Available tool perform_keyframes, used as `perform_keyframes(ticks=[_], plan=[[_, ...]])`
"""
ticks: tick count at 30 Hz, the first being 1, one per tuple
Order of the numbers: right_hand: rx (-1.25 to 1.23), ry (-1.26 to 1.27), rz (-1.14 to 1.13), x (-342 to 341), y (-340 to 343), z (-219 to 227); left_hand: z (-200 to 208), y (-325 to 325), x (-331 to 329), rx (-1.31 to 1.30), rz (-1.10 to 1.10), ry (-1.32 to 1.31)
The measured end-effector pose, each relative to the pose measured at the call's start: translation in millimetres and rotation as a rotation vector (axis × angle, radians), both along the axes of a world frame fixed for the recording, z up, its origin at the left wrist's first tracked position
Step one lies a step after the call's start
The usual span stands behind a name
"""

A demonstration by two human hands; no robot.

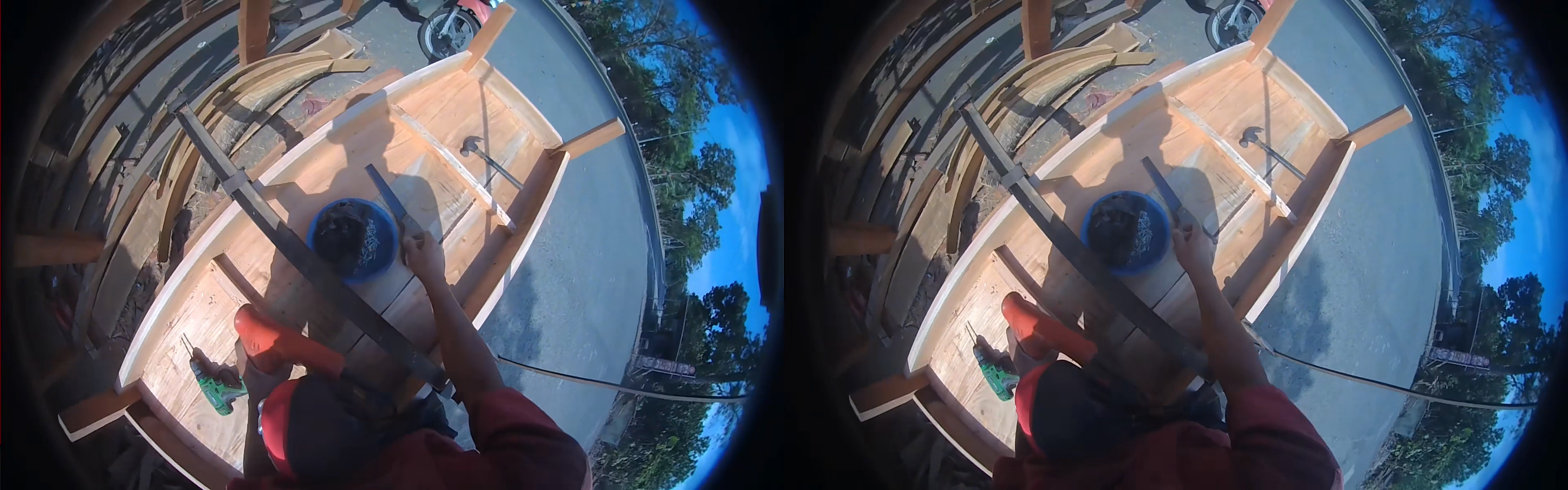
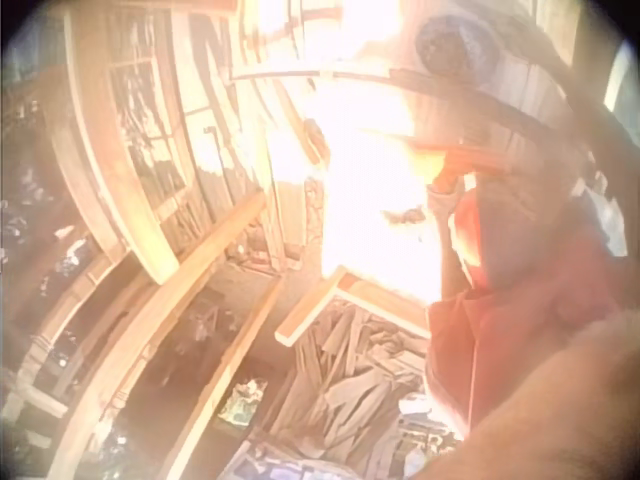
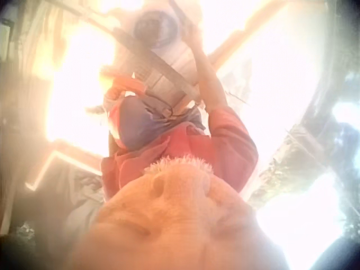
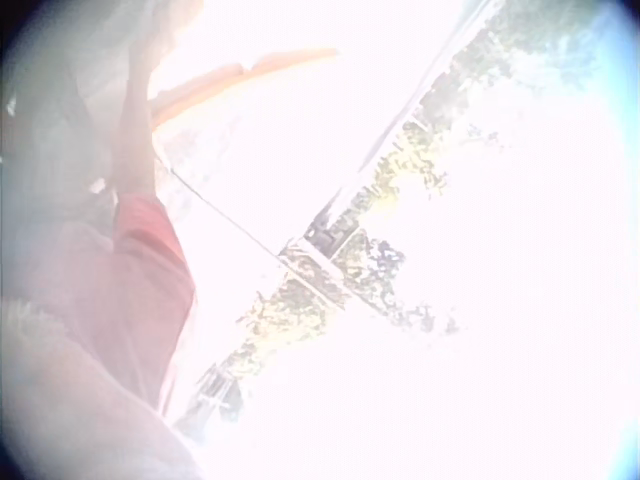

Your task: The person uses a drill to drive screws into a wooden furniture frame, picks up screws from a container, and secures a long wooden clamp across the frame.

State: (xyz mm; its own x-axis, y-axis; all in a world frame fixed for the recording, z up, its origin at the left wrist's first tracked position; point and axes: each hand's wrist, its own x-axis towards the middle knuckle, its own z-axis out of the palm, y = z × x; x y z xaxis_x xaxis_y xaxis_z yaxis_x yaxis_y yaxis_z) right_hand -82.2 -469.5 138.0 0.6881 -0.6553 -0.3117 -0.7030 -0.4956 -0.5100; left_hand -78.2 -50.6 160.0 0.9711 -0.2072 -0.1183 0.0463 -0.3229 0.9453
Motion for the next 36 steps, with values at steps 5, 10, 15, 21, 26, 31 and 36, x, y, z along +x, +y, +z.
perform_keyframes(ticks=[5, 10, 15, 21, 26, 31, 36], plan=[[-0.326, 0.176, 0.261, -16.5, -16.2, -51.7, 7.0, 16.4, -19.9, 0.023, 0.069, 0.052], [-0.469, 0.336, 0.352, -12.3, -23.4, -70.5, 19.0, 25.2, -44.2, 0.069, 0.126, 0.104], [-0.262, 0.265, 0.177, 7.7, -42.4, -66.4, 34.5, 37.7, -75.5, 0.149, 0.197, 0.146], [-0.097, 0.31, 0.069, 22.5, -20.2, -42.9, 54.9, 39.7, -110.4, 0.226, 0.279, 0.159], [-0.069, 0.135, -0.026, 25.2, -23.5, -54.8, 79.4, 41.1, -141.9, 0.208, 0.338, 0.117], [0.146, 0.026, 0.054, 19.0, -59.2, -45.4, 111.3, 48.1, -188.0, 0.206, 0.403, 0.032], [0.696, -0.344, 0.052, -25.0, -86.2, -29.8, 128.5, 47.1, -231.5, 0.205, 0.434, -0.048]])
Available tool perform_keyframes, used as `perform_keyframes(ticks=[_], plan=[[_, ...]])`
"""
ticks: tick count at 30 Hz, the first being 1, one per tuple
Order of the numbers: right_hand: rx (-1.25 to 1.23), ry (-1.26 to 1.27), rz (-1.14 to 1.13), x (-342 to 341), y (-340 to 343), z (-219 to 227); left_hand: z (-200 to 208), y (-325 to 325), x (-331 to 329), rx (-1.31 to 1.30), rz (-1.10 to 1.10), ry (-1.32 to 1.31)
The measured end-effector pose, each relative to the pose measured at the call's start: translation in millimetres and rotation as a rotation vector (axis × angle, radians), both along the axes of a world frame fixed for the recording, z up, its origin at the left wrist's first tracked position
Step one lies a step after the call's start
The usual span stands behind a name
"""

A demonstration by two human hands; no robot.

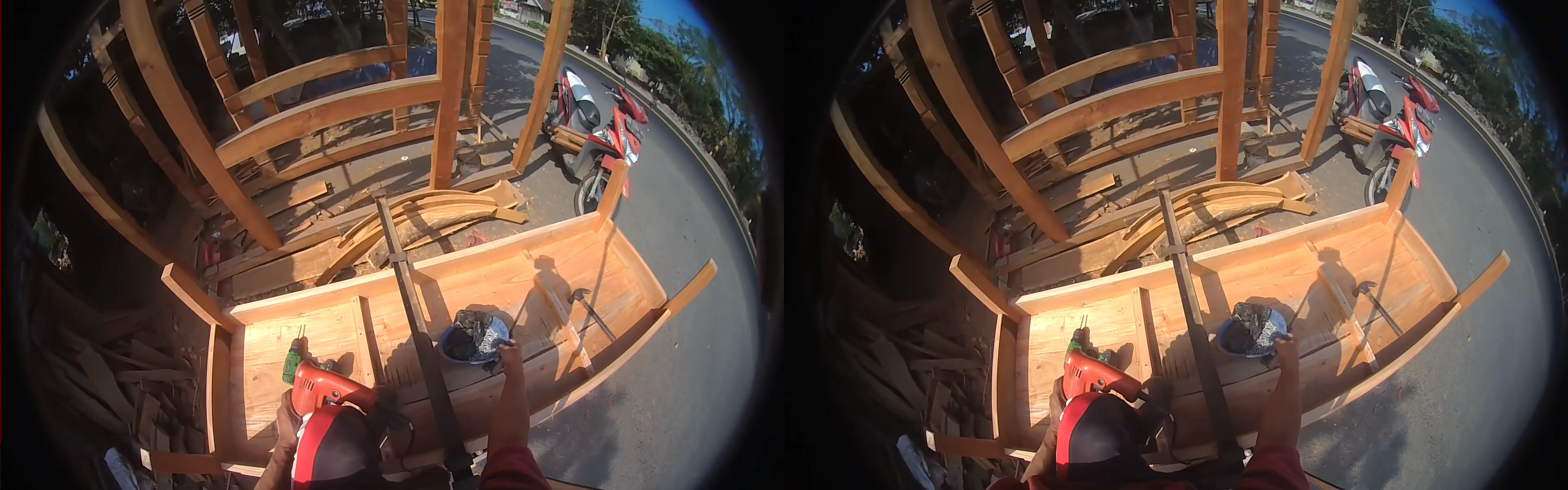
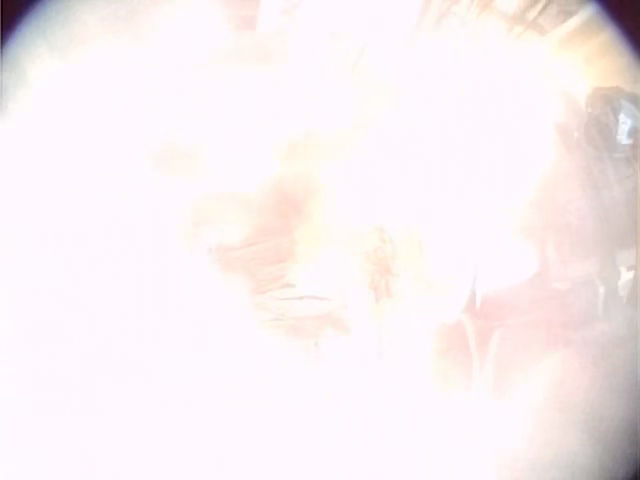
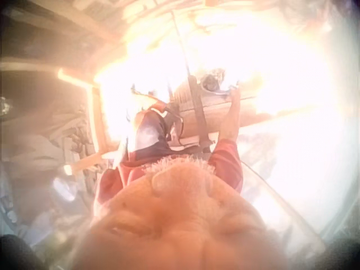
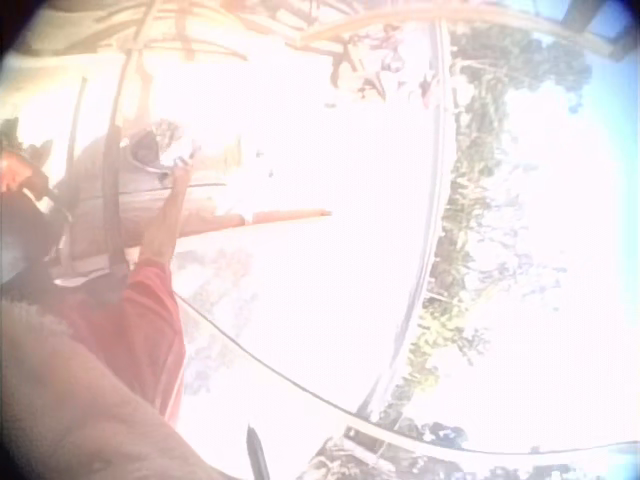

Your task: The person uses a drill to drive screws into a wooden furniture frame, picks up screws from a container, and secures a long wooden clamp across the frame.

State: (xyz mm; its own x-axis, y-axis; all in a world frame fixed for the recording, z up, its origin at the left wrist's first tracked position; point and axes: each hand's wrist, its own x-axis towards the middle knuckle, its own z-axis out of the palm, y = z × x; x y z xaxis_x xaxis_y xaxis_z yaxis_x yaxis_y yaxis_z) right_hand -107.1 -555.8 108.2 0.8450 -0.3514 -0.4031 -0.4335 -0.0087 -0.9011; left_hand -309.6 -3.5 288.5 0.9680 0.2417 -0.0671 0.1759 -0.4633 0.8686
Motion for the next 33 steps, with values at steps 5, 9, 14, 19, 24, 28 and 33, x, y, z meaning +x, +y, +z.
perform_keyframes(ticks=[5, 9, 14, 19, 24, 28, 33], plan=[[0.103, -0.027, 0.004, -45.4, -3.2, 37.2, 5.2, -0.8, -61.8, 0.037, 0.21, -0.011], [0.464, -0.248, -0.11, -94.6, -52.2, 69.2, 63.7, -32.9, -54.1, 0.045, 0.205, 0.042], [-0.585, -0.168, 0.413, -119.8, -19.6, 168.5, 89.2, -32.1, -60.4, 0.19, 0.18, -0.257], [0.527, -0.318, 0.212, -149.1, 44.2, 248.0, 177.7, -44.4, -148.3, 0.317, 0.283, -0.326], [0.53, -0.243, 0.301, -219.7, 86.1, 306.0, 260.9, -22.1, -252.6, 0.534, 0.295, -0.321], [0.498, -0.158, 0.345, -266.8, 98.6, 327.0, 278.4, 8.4, -312.9, 0.605, 0.345, -0.338], [0.395, -0.046, 0.42, -340.6, 107.0, 319.0, 243.9, 47.3, -401.4, 0.689, 0.337, -0.342]])
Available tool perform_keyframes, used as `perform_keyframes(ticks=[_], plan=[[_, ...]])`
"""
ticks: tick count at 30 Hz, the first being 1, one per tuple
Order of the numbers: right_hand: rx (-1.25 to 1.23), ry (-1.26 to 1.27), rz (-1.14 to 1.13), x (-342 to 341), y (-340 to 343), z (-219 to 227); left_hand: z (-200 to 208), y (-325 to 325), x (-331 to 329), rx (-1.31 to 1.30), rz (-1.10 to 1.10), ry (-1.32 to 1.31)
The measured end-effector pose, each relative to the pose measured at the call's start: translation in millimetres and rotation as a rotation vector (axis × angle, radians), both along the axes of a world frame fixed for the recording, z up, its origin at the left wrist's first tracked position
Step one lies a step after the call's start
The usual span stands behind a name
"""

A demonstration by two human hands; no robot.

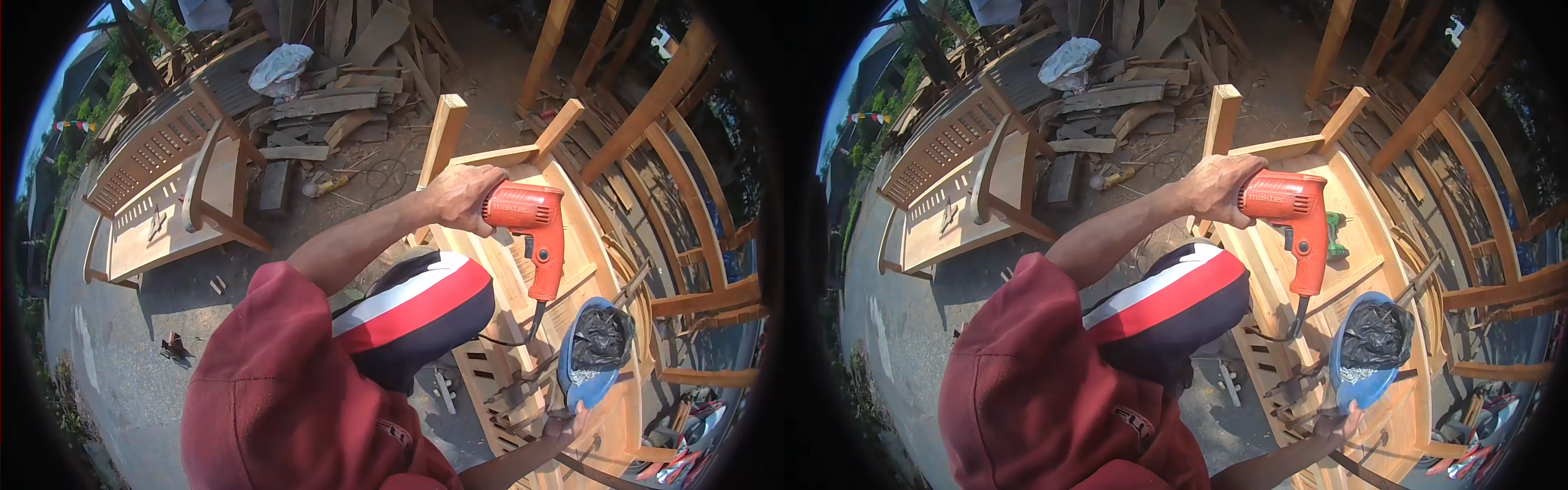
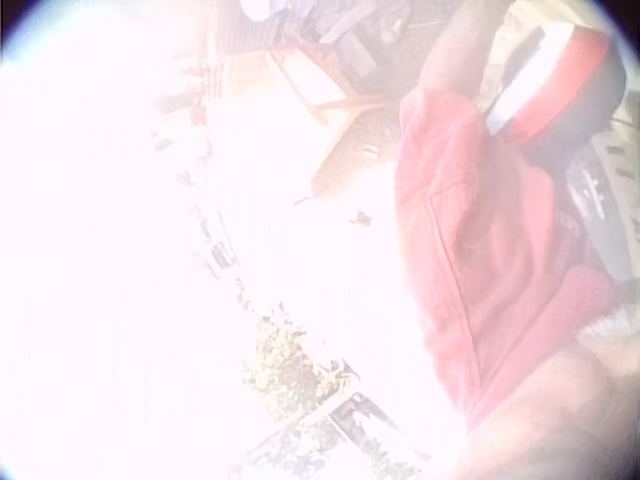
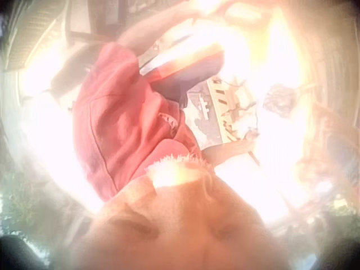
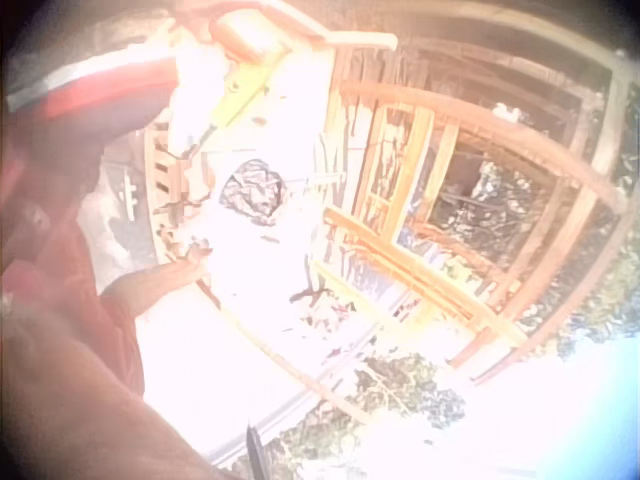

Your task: The person uses a drill to drive screws into a wooden furniture frame, picks up screws from a container, and secures a long wooden clamp across the frame.

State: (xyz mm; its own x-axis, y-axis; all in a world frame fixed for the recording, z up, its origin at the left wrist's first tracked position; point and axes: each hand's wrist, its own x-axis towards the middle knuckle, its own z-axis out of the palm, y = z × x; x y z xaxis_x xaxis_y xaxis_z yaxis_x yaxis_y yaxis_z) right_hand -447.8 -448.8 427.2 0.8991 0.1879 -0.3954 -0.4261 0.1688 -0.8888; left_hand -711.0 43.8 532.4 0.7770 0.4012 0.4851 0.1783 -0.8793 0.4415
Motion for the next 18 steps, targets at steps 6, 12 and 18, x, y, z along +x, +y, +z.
perform_keyframes(ticks=[6, 12, 18], plan=[[-0.033, 0.032, -0.029, -162.7, 15.2, 16.5, -40.9, 34.6, -125.2, -0.007, 0.012, 0.366], [-0.057, 0.094, -0.006, -300.3, 23.1, -11.1, -113.9, 20.9, -371.7, -0.186, 0.236, 0.581], [0.029, 0.248, 0.13, -407.7, 108.8, -37.7, -87.7, -23.5, -635.1, -0.563, 0.953, 0.14]])
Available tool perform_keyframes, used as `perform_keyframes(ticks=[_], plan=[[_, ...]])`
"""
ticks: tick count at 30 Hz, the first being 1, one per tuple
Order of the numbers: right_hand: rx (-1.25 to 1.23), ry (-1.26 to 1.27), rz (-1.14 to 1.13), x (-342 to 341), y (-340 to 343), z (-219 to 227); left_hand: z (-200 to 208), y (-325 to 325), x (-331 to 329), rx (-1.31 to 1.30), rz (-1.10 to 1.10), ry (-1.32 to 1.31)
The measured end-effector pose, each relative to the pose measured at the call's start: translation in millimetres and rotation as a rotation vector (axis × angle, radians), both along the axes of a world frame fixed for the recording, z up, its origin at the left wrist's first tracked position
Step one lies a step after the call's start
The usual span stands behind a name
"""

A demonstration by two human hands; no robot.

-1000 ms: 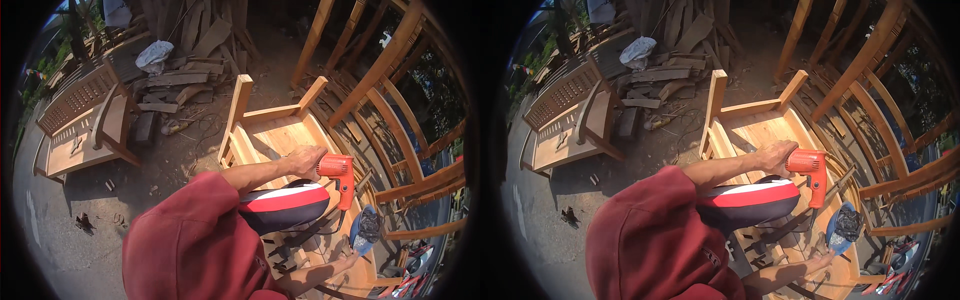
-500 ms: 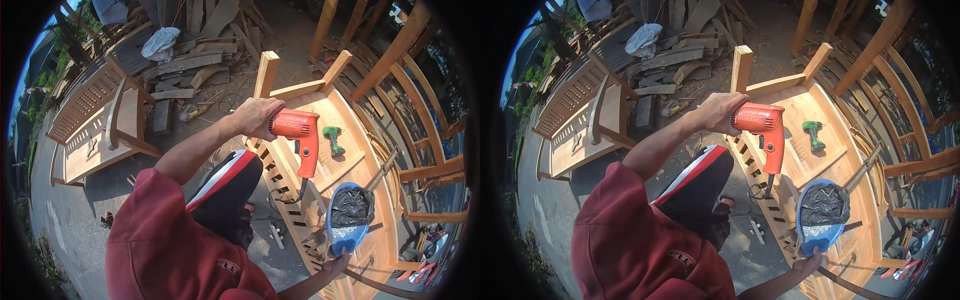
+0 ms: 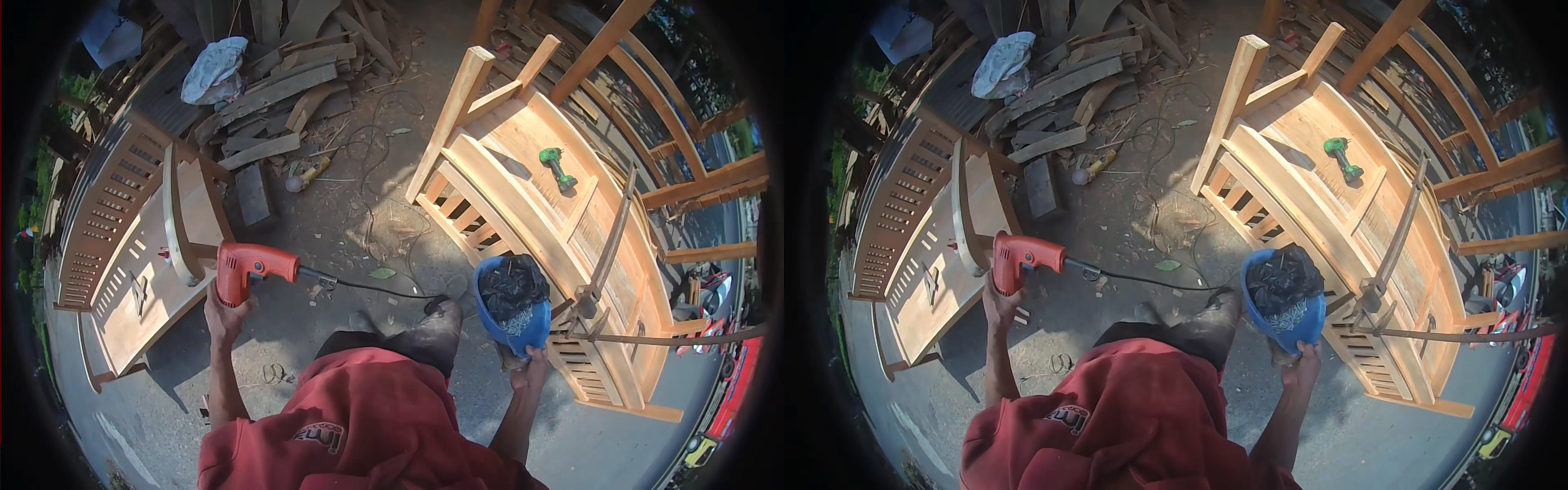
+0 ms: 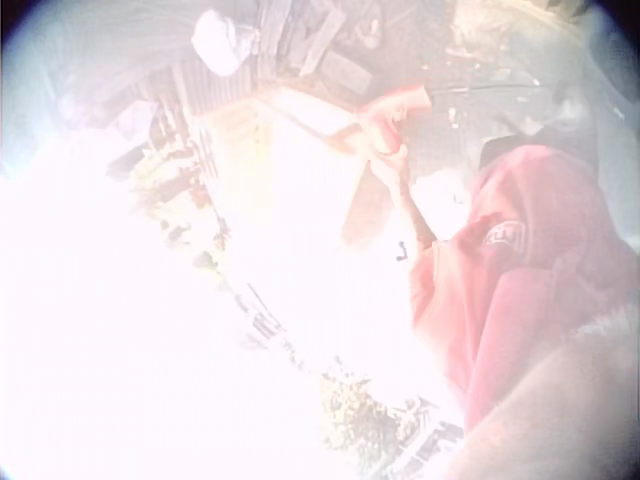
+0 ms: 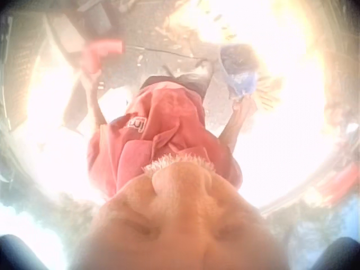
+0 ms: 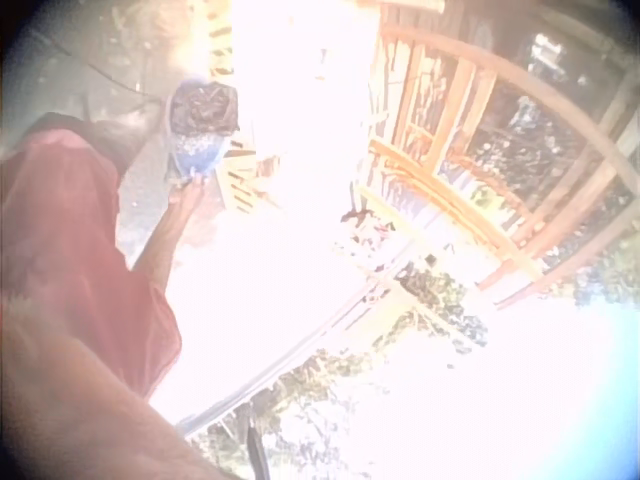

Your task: The person uses a drill to drive screws into a wooden furniture frame, picks up screws from a container, and secures a long wooden clamp across the frame.

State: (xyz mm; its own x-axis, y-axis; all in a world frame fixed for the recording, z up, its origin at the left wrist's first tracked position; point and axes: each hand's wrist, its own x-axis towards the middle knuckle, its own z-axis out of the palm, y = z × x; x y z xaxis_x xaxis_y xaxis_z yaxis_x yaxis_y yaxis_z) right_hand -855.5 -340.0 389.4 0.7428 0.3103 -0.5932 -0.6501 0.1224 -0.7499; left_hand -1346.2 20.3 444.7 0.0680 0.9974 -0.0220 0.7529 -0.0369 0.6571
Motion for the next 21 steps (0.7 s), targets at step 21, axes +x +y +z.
perform_keyframes(ticks=[21], plan=[[-0.088, 0.007, 0.326, -129.6, 455.3, -156.3, -33.9, 352.7, -124.6, -0.019, 0.432, -0.77]])
